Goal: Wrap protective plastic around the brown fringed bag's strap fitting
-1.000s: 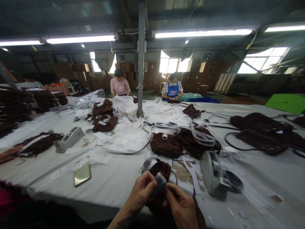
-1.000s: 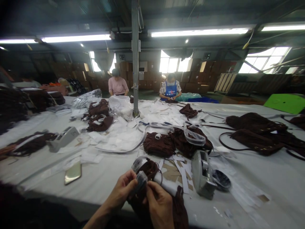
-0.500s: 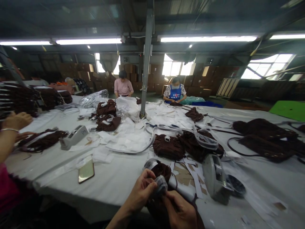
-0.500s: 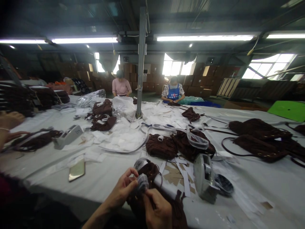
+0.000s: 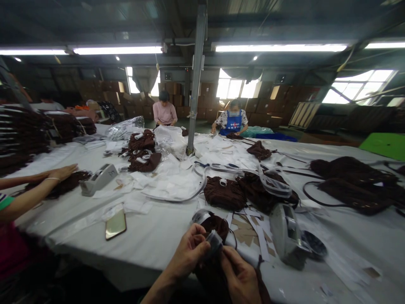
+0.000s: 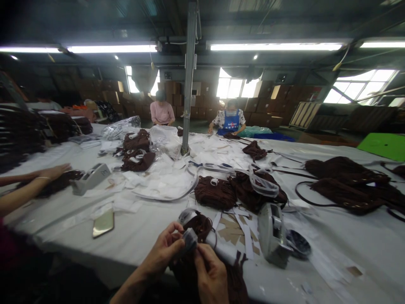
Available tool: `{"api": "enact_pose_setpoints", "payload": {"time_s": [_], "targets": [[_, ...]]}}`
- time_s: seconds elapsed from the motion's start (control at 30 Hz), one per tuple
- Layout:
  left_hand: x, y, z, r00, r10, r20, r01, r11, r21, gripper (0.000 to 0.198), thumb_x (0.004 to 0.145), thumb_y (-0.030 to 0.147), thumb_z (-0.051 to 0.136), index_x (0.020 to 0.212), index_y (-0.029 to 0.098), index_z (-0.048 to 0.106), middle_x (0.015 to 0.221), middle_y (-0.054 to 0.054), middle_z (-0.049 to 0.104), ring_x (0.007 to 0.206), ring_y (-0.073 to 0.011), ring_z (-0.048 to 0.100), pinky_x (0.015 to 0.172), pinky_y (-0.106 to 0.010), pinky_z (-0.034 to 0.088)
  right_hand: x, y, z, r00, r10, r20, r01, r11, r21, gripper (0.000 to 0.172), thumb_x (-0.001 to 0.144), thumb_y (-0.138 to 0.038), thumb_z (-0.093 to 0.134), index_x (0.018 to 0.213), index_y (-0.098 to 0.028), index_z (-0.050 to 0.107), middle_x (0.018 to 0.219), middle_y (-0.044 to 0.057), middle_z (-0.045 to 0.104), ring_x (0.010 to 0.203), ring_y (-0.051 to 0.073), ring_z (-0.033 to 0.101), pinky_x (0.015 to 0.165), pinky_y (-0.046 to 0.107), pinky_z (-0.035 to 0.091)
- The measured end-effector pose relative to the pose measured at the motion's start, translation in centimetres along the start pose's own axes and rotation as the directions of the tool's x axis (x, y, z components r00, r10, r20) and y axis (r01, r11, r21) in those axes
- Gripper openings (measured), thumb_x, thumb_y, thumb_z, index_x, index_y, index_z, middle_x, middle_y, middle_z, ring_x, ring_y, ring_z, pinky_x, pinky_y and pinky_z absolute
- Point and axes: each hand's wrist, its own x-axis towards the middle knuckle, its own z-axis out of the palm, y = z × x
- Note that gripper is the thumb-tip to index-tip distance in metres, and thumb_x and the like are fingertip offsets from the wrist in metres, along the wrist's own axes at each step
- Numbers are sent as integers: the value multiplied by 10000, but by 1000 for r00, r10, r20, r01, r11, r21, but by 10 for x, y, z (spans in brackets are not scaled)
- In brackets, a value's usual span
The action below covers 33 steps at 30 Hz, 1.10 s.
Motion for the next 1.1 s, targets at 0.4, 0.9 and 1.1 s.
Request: {"api": "enact_pose_setpoints", "payload": {"time_s": [0.4,0.9,1.1], "targets": [[-3,2,0,999,-29,15,27,990,141,394,786,484,696,899,111,645,674,-20,607,459,-55,442,398,-156,335,6,3,-13,987,77,142,-67,995,-74,429,763,-562,670,957,-183,722,741,54,700,734,225,649,672,292,513],[1,-5,7,992,-125,11,124,991,56,485,757,562,693,794,78,710,521,10,519,397,-36,344,385,-177,234,2,6,-15,1000,29,11,-25,970,-242,447,783,-586,616,849,-151,699,548,16,623,466,145,557,463,231,402],[-4,-7,4,981,-175,-80,173,985,-30,459,719,523,748,785,70,711,517,9,530,403,-30,343,396,-173,248,-6,2,-9,997,3,83,20,961,-274,279,870,-415,569,848,-156,672,611,7,634,495,132,592,489,216,454]]}}
